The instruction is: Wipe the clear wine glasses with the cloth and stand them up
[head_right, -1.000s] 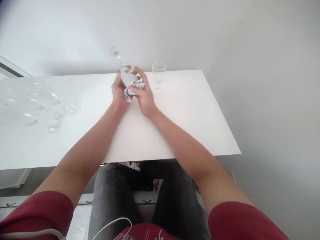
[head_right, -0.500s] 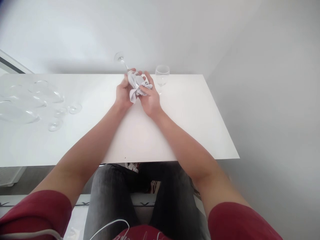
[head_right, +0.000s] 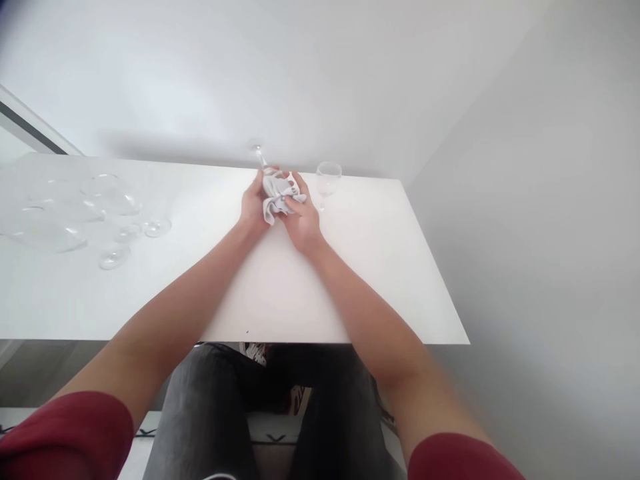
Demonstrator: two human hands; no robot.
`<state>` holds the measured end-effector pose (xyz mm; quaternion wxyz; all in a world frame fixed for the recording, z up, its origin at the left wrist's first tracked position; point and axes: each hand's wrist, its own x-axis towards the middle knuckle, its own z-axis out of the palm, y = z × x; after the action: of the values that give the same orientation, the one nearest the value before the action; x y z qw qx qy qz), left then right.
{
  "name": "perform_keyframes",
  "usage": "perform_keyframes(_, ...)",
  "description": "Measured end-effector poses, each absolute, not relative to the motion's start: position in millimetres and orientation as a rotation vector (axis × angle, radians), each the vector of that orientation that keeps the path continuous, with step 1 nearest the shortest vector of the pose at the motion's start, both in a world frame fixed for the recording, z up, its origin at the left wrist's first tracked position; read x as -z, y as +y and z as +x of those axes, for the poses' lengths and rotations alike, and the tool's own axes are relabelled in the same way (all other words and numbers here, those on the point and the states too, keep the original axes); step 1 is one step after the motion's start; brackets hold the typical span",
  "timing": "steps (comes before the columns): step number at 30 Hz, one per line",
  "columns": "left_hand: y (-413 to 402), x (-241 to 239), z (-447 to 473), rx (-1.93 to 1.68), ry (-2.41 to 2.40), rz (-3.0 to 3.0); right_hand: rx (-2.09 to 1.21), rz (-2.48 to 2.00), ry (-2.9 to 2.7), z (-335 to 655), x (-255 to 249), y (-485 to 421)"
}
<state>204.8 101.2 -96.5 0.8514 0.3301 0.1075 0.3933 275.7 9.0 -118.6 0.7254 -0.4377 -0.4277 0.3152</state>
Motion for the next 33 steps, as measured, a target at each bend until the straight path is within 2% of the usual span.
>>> perform_keyframes(5,104.3,103.8,207.6,-0.821,0.286,0.687,-0.404,-1.091,-1.144,264.2,112.1,5.3)
perform_keyframes(12,100.7,96.0,199.0,-0.815,0.149,0.738,-0.789,-0.849,-0.876,272.2,108.2,2.4)
perform_keyframes(19,108.5,108.4,202.7,-0.959,0.297,0.831,-0.326,-1.239,-1.190,268.1,110.7,1.2)
perform_keyframes(22,111.5,112.5,202.6,-0.998,0.319,0.791,-0.270,-1.341,-1.345,262.1,107.5,-1.7)
perform_keyframes(25,112.5,113.1,202.1,-0.955,0.327,0.806,-0.342,-1.312,-1.306,256.9,103.8,-4.7)
perform_keyframes(30,112.1,108.0,198.7,-0.969,0.223,0.833,-0.670,-1.028,-0.925,253.2,105.9,-2.7)
perform_keyframes(33,109.7,104.4,196.2,-0.930,0.161,0.847,-0.651,-1.057,-0.885,253.8,108.6,-0.1)
